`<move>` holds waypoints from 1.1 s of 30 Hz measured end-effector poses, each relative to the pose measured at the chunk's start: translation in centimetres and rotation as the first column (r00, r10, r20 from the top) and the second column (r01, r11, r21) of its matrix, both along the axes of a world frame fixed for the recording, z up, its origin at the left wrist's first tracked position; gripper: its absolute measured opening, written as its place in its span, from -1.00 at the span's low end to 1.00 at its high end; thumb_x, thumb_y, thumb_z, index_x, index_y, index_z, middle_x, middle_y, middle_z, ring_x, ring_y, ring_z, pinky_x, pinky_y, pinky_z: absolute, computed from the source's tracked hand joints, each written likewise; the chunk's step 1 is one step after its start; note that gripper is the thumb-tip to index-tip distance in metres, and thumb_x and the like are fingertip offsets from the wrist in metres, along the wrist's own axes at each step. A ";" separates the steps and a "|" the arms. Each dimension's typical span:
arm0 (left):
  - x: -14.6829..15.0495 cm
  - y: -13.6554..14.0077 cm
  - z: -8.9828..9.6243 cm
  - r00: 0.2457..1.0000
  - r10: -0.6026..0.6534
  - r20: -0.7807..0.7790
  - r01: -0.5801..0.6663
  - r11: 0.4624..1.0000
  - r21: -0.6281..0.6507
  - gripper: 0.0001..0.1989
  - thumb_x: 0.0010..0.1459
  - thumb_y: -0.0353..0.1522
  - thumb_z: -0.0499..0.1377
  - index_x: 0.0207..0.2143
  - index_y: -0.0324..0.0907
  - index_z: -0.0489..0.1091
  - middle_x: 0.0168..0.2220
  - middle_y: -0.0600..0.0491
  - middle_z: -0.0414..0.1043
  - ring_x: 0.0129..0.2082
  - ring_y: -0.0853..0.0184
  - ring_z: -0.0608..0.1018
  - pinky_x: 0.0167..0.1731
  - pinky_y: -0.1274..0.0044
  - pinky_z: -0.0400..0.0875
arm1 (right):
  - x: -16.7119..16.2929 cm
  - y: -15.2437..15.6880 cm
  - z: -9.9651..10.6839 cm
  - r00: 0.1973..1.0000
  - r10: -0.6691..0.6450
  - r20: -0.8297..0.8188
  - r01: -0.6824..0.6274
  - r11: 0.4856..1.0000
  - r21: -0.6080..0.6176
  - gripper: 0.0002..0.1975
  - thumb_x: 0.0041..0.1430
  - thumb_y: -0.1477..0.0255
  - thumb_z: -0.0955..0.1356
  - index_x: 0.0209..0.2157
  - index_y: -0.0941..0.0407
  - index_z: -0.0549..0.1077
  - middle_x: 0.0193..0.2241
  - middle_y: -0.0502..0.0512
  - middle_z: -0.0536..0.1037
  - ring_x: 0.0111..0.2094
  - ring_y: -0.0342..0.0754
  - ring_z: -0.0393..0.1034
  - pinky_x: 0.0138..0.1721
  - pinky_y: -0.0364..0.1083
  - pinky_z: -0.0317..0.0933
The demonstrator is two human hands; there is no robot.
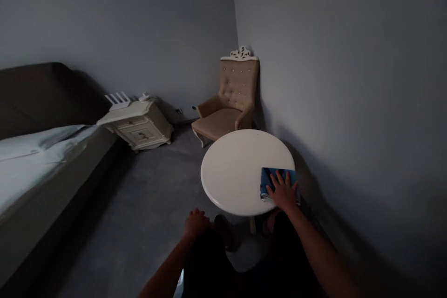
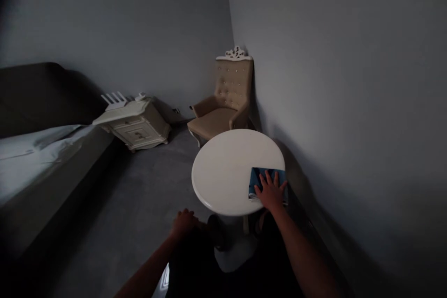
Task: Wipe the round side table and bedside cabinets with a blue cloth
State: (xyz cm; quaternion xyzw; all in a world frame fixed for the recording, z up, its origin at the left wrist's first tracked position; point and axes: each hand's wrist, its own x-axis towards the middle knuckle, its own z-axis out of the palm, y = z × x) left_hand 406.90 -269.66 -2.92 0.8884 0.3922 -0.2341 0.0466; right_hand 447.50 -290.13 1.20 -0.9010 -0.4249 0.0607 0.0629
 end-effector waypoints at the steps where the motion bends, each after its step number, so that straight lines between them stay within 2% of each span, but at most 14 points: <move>1: -0.1 0.1 -0.3 0.999 0.052 0.013 -0.052 0.998 0.019 -0.58 0.49 -0.29 0.10 0.04 -0.13 0.77 0.16 -0.32 0.62 0.28 -0.19 0.53 0.15 0.09 0.47 | 1.1 0.7 0.2 1.000 -0.021 0.005 0.021 1.000 -0.010 -0.27 0.63 -0.02 0.17 0.66 -0.06 0.24 0.73 0.11 -0.06 0.70 0.59 -0.38 0.50 0.79 -0.32; 4: 0.4 0.7 -1.4 0.980 0.190 0.060 -0.193 0.980 0.053 -0.56 0.51 -0.22 0.09 0.09 -0.19 0.73 0.19 -0.34 0.60 0.26 -0.14 0.54 0.15 0.17 0.46 | 5.0 3.8 0.6 0.999 -0.045 0.024 0.045 0.999 -0.026 -0.25 0.63 -0.02 0.14 0.67 -0.06 0.21 0.74 0.12 -0.07 0.69 0.62 -0.35 0.50 0.79 -0.31; 7: 2.0 1.9 -2.4 0.966 0.247 0.079 -0.250 0.968 0.021 -0.55 0.52 -0.22 0.06 0.06 -0.21 0.72 0.16 -0.30 0.62 0.26 -0.07 0.56 0.22 0.19 0.40 | 9.4 7.9 0.7 0.998 -0.032 0.048 0.034 0.998 -0.047 -0.22 0.62 -0.05 0.11 0.69 -0.06 0.15 0.74 0.13 -0.07 0.68 0.62 -0.32 0.52 0.76 -0.32; 11: 4.1 4.2 -2.9 0.952 0.290 0.097 -0.283 0.956 -0.083 -0.54 0.52 -0.23 0.03 0.00 -0.17 0.74 0.14 -0.26 0.68 0.23 -0.02 0.63 0.27 0.21 0.40 | 15.5 15.4 0.5 0.996 -0.030 0.087 0.036 0.997 -0.070 -0.20 0.62 -0.07 0.08 0.69 -0.04 0.13 0.73 0.18 -0.04 0.66 0.63 -0.24 0.49 0.77 -0.22; 13: 4.6 5.4 -3.1 0.932 0.352 0.091 -0.334 0.927 -0.168 -0.54 0.51 -0.19 0.06 -0.02 -0.14 0.75 0.10 -0.26 0.72 0.17 -0.02 0.68 0.20 0.26 0.47 | 18.4 19.6 0.4 0.994 -0.035 0.106 0.043 0.996 -0.073 -0.19 0.62 -0.08 0.07 0.69 -0.03 0.13 0.73 0.22 -0.04 0.64 0.64 -0.17 0.47 0.78 -0.15; 16: 4.7 7.2 -3.2 0.869 0.490 0.066 -0.462 0.852 -0.246 -0.58 0.44 -0.13 0.15 -0.02 -0.10 0.76 0.04 -0.25 0.76 0.08 -0.04 0.75 0.05 0.31 0.57 | 22.4 25.3 0.3 0.993 -0.037 0.112 0.044 0.997 -0.069 -0.17 0.61 -0.10 0.07 0.69 -0.01 0.13 0.72 0.29 -0.01 0.57 0.64 0.01 0.44 0.71 0.02; 20: 5.2 8.9 -3.1 0.824 0.564 0.056 -0.531 0.803 -0.271 -0.59 0.43 -0.13 0.15 -0.01 -0.07 0.76 0.05 -0.21 0.78 0.07 -0.03 0.77 -0.04 0.36 0.60 | 26.4 29.9 0.1 0.995 0.004 0.095 0.003 0.998 -0.065 -0.15 0.63 -0.08 0.07 0.71 0.08 0.04 0.69 0.40 0.04 0.52 0.52 0.18 0.46 0.47 0.17; 23: 6.0 9.0 -2.8 0.850 0.525 0.049 -0.491 0.823 -0.286 -0.59 0.43 -0.16 0.13 0.00 -0.08 0.75 0.09 -0.19 0.78 0.08 -0.04 0.77 -0.07 0.35 0.60 | 27.2 30.2 0.0 0.997 0.019 0.077 -0.013 0.997 -0.079 -0.13 0.64 -0.08 0.07 0.71 0.14 0.01 0.68 0.44 0.05 0.54 0.48 0.18 0.49 0.38 0.16; 26: 6.6 8.3 -2.5 0.856 0.515 0.052 -0.483 0.831 -0.277 -0.62 0.36 -0.13 0.22 0.02 -0.05 0.76 0.09 -0.20 0.78 0.06 -0.11 0.78 -0.09 0.31 0.60 | 25.9 27.9 0.1 0.998 -0.031 0.063 0.037 0.994 -0.104 -0.12 0.63 -0.13 0.05 0.72 0.06 -0.02 0.71 0.41 -0.03 0.56 0.53 0.13 0.46 0.50 0.16; 30: 6.6 7.0 -2.3 0.840 0.536 0.087 -0.494 0.821 -0.287 -0.60 0.38 -0.06 0.23 0.02 0.00 0.77 0.11 -0.21 0.77 0.08 -0.15 0.77 -0.04 0.27 0.60 | 21.7 21.6 0.6 0.991 -0.084 0.104 0.099 0.985 -0.144 -0.13 0.63 -0.12 0.02 0.72 0.04 -0.01 0.73 0.33 -0.10 0.62 0.59 -0.04 0.49 0.63 0.02; 33: 6.4 6.1 -2.2 0.864 0.492 0.109 -0.445 0.846 -0.296 -0.54 0.37 0.01 0.23 0.05 -0.04 0.75 0.10 -0.24 0.77 0.10 -0.16 0.76 0.01 0.27 0.59 | 16.8 15.5 0.6 0.988 -0.079 0.132 0.096 0.986 -0.133 -0.16 0.63 -0.08 0.05 0.71 0.04 0.05 0.73 0.28 -0.07 0.66 0.62 -0.15 0.52 0.69 -0.11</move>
